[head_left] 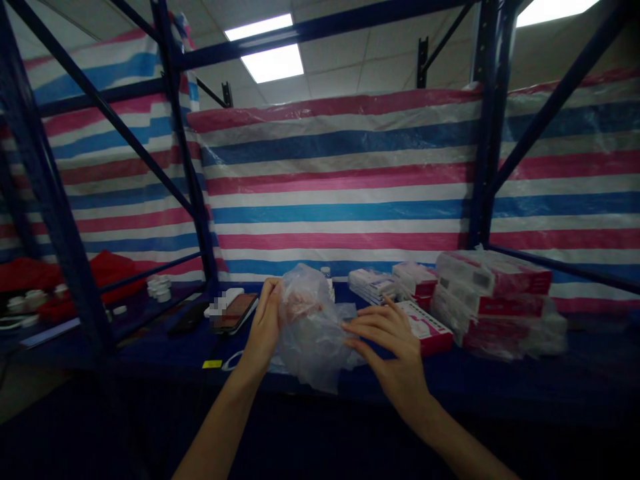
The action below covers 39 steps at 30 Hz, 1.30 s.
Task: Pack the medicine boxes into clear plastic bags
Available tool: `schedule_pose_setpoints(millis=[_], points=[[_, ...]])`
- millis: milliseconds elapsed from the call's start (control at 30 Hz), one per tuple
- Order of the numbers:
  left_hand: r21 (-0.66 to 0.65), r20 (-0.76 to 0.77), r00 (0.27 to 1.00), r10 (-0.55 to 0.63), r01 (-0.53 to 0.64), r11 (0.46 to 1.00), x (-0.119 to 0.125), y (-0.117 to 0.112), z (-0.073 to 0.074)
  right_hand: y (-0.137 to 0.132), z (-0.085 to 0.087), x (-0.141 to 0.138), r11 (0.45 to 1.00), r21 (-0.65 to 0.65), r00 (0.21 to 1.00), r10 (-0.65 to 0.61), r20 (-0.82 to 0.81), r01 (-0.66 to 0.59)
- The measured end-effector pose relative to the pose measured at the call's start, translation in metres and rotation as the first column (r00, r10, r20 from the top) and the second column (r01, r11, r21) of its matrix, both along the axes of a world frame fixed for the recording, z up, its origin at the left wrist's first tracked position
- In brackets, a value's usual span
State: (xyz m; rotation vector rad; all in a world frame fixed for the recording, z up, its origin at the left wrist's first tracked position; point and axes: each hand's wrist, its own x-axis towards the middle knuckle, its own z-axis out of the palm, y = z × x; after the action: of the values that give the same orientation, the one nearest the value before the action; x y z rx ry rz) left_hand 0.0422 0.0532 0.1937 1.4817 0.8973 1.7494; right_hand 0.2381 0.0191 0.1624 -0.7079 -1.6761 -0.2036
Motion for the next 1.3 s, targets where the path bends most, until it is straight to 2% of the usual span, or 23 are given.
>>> schedule_pose_setpoints(millis=[67,133,200,300,433,533,600,667,733,833,933,1000,1067,1100,1200,1300], points=[[0.023,-0.03,0.999,0.021,-0.02,1.0,-0.007,0.0,0.006,0.003,0.002,-0.001,1.0,0.001,0.997,-0.006,-0.077,0.006],[0.017,-0.031,0.999,0.03,-0.029,0.999,-0.019,0.001,0.012,0.008,0.005,0.003,0.997,-0.07,0.982,0.019,-0.19,-0.033],[-0.001,0.039,0.999,0.007,-0.007,1.0,-0.032,0.004,0.018,0.017,0.008,0.011,0.977,-0.184,0.949,0.046,-0.312,-0.108],[0.004,0.219,0.975,-0.039,0.039,0.999,-0.048,0.012,0.022,0.034,0.008,0.023,0.911,-0.323,0.887,0.09,-0.453,-0.258],[0.047,0.334,0.932,-0.138,0.13,0.99,-0.048,0.021,0.019,0.05,0.002,0.024,0.824,-0.409,0.862,0.174,-0.476,-0.392],[0.099,0.36,0.903,-0.233,0.212,0.972,-0.036,0.023,0.016,0.045,-0.005,0.014,0.757,-0.434,0.853,0.31,-0.419,-0.488],[0.132,0.378,0.886,-0.268,0.235,0.963,-0.029,0.023,0.016,0.034,-0.009,0.006,0.768,-0.44,0.878,0.338,-0.339,-0.465],[0.166,0.376,0.882,-0.285,0.238,0.957,-0.024,0.021,0.018,0.024,-0.01,0.0,0.82,-0.454,0.932,0.257,-0.255,-0.35],[0.212,0.339,0.895,-0.291,0.229,0.95,-0.024,0.022,0.022,0.023,-0.007,-0.002,0.854,-0.457,0.958,0.147,-0.246,-0.248],[0.307,0.24,0.928,-0.284,0.205,0.929,-0.032,0.031,0.033,0.048,0.0,0.003,0.841,-0.46,0.931,0.128,-0.343,-0.285],[0.343,0.177,0.95,-0.258,0.186,0.921,-0.043,0.055,0.042,0.096,0.004,0.009,0.787,-0.493,0.893,0.16,-0.42,-0.372],[0.252,0.178,0.952,-0.251,0.203,0.946,-0.051,0.076,0.04,0.127,0.002,0.012,0.724,-0.592,0.9,0.092,-0.427,-0.355],[0.056,0.187,0.946,-0.263,0.257,0.965,-0.056,0.09,0.028,0.15,-0.005,0.013,0.626,-0.721,0.922,-0.009,-0.386,-0.296],[-0.054,0.188,0.944,-0.27,0.285,0.957,-0.057,0.094,0.019,0.159,-0.009,0.014,0.579,-0.771,0.932,-0.05,-0.358,-0.265],[-0.311,0.095,0.948,-0.305,0.319,0.895,-0.058,0.082,-0.012,0.174,-0.024,0.016,0.505,-0.84,0.948,-0.12,-0.295,-0.198],[-0.386,-0.155,0.911,-0.382,0.301,0.872,-0.053,0.054,-0.036,0.174,-0.033,0.021,0.477,-0.868,0.946,-0.197,-0.258,-0.138]])
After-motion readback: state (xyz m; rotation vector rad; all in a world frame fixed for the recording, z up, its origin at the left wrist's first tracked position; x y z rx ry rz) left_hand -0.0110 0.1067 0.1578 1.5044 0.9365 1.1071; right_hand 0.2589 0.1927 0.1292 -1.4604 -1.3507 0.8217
